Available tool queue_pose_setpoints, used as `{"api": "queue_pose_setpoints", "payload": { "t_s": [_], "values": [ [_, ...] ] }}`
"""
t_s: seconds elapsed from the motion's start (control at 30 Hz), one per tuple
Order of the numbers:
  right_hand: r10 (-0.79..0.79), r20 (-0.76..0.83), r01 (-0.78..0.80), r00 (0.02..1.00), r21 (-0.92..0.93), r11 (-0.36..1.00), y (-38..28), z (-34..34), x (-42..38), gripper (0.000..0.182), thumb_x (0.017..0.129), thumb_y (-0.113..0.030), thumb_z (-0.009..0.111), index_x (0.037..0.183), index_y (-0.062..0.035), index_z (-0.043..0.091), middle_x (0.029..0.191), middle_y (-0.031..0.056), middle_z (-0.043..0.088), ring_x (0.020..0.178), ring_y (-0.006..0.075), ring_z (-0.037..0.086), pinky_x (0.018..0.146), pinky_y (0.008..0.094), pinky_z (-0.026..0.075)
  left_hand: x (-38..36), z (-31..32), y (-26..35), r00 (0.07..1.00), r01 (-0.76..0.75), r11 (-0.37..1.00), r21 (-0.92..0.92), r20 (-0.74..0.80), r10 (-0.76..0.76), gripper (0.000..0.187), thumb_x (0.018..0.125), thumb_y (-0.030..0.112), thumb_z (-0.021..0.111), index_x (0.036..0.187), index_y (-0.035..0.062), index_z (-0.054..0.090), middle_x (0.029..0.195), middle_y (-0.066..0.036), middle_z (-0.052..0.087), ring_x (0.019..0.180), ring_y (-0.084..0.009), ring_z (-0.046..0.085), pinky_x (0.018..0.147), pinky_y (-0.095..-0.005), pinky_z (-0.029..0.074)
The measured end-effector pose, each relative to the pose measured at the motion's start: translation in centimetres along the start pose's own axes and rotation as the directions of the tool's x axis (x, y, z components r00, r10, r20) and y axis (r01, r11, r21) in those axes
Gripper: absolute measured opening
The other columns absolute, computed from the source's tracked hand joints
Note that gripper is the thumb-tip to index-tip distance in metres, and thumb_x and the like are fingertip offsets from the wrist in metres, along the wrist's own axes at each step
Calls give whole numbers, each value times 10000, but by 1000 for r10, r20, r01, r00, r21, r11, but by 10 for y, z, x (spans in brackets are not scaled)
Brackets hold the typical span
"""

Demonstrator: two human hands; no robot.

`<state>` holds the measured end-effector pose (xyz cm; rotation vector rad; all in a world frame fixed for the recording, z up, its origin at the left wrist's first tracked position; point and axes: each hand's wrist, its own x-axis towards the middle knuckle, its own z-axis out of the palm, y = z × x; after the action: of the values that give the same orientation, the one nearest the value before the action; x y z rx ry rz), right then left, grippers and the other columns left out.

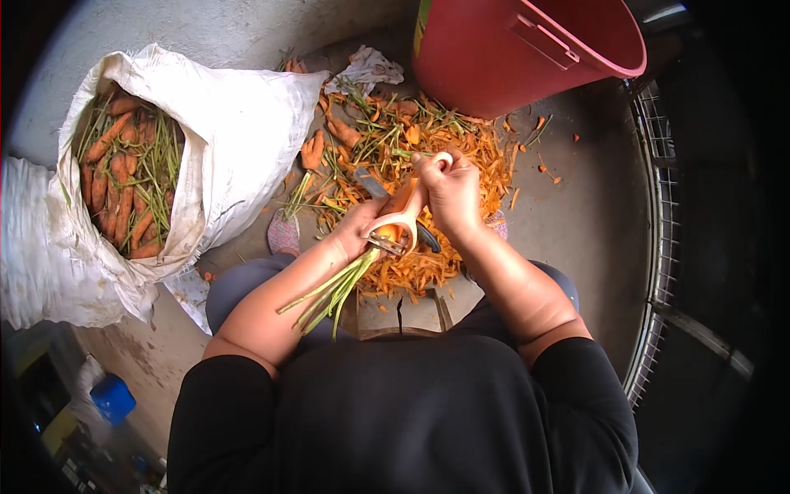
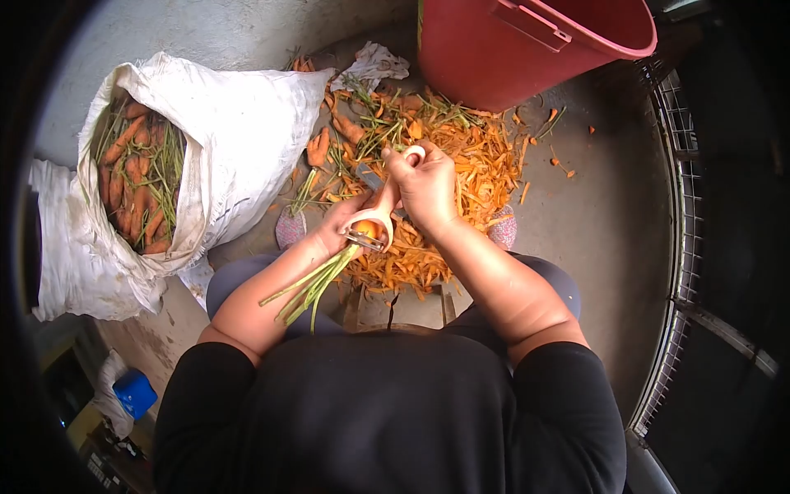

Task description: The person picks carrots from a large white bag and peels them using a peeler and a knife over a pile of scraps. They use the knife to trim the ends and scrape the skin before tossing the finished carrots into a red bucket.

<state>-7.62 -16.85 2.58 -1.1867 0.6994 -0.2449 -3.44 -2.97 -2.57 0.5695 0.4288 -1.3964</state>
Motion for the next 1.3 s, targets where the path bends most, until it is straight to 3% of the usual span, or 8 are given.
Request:
{"api": "queue_pose_setpoints", "payload": {
  "t_s": [0.13,0.27,0.47,0.73,0.93,1.0,1.13,1.3],
  "values": [
    [-67,-326,-41,943,-315,948,15,-40,54,120,781,-78,594,773,9,511,652,85,562,515,131,540,477,269,464,2,-24,-6,966,171,985,27,192,-173,398,904,358,389,1111,23,448,838,-144,542,668,-212,559,526,-334,508],
    [-118,-574,107,810,-54,993,-1,-76,82,150,780,-113,636,737,-47,509,601,25,509,464,95,446,397,235,360,-9,-8,-1,984,163,986,27,63,-165,389,899,364,397,1092,32,455,781,-143,515,615,-234,521,502,-335,483],
    [-72,21,75,997,-157,985,12,-1,2,190,770,-134,646,708,-53,486,604,14,509,448,86,437,402,229,365,9,-18,-4,999,2,996,-91,-36,-5,338,876,314,447,1072,39,464,946,-108,545,818,-194,573,642,-370,513],
    [-130,-624,68,771,-123,990,5,-87,89,173,780,-133,636,741,-31,502,619,24,510,506,107,486,438,250,410,-11,-9,-3,990,127,964,236,37,-139,353,892,350,405,1072,50,456,803,-112,499,694,-202,497,559,-294,443],
    [-100,-100,77,990,-207,975,1,-7,14,189,747,-105,640,632,-46,503,563,4,511,488,70,446,450,221,384,-13,-16,7,995,-71,942,328,89,44,372,887,337,413,1105,37,450,895,-119,555,788,-227,592,632,-365,529],
    [-226,64,235,972,-210,949,7,8,-2,165,788,-124,617,705,-40,503,583,25,520,443,89,452,398,225,386,-2,-6,2,999,34,999,-27,39,-33,331,919,276,377,1085,14,494,951,-112,595,793,-178,617,693,-316,534],
    [5,-297,-135,955,-419,898,8,-34,49,111,766,-68,594,746,14,522,612,90,548,491,132,535,455,262,472,-3,-24,-2,984,99,971,218,126,-129,392,895,374,411,1085,36,463,861,-128,544,685,-210,535,548,-301,453],
    [-172,-564,145,807,-93,985,0,-83,86,150,752,-95,640,711,-13,521,649,74,559,553,126,531,470,276,433,-13,-10,2,990,124,980,154,45,-132,388,886,386,423,1073,50,462,843,-115,509,721,-201,498,563,-277,423]
  ]
}}
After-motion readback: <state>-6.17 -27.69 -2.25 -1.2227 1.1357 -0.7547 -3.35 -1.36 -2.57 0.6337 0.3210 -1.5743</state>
